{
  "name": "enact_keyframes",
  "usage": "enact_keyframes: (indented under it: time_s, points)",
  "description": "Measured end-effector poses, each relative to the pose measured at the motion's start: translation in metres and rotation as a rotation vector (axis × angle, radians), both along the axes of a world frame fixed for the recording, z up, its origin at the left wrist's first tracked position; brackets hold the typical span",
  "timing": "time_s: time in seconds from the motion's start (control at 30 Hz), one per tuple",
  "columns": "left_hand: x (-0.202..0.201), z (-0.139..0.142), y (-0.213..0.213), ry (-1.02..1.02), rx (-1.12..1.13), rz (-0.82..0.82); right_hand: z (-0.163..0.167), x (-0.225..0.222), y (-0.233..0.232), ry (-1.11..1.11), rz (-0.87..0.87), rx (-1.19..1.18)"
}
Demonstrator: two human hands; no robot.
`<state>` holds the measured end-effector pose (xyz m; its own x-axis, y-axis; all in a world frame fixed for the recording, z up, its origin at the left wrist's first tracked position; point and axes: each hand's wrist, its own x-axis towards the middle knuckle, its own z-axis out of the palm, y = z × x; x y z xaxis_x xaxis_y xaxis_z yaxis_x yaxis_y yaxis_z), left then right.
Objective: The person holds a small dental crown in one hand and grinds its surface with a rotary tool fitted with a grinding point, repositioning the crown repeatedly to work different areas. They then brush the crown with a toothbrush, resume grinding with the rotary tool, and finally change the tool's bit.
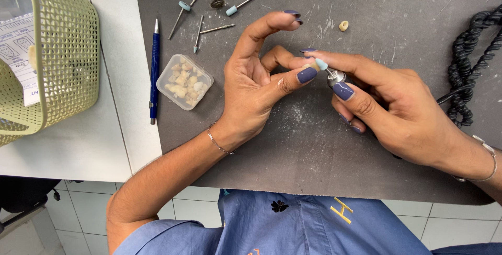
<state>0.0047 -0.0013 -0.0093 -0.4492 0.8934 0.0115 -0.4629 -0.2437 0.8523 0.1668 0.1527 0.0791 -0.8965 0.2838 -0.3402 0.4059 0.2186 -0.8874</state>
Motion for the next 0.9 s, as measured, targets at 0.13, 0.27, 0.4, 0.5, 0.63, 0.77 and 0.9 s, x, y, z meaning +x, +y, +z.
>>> enact_keyframes:
  time_s: [0.13,0.27,0.4,0.5,0.63,0.77,0.9]
  points:
    - [0.0003,-0.0003,0.0007,-0.002,-0.002,0.003,-0.0016,-0.0010,0.0011,-0.001,-0.010,-0.042]
    - [-0.0005,0.0009,0.0000,-0.019,-0.001,-0.008,-0.0019,0.0011,0.0008,0.007,-0.003,-0.042]
    - [-0.0020,0.0022,-0.0009,-0.015,0.003,-0.009,-0.0034,0.0007,0.0028,0.017,0.018,-0.041]
    - [-0.0025,0.0027,-0.0009,-0.006,0.011,-0.012,-0.0028,0.0007,0.0010,0.005,-0.004,-0.049]
    - [-0.0039,0.0030,-0.0013,0.017,0.010,-0.019,-0.0019,0.0001,0.0014,-0.003,0.004,-0.038]
    - [-0.0057,0.0031,-0.0012,0.053,0.022,-0.027,-0.0024,0.0011,0.0016,-0.011,0.004,-0.043]
    - [-0.0052,0.0039,-0.0014,0.027,0.016,-0.022,-0.0039,0.0042,0.0026,0.018,0.027,-0.051]
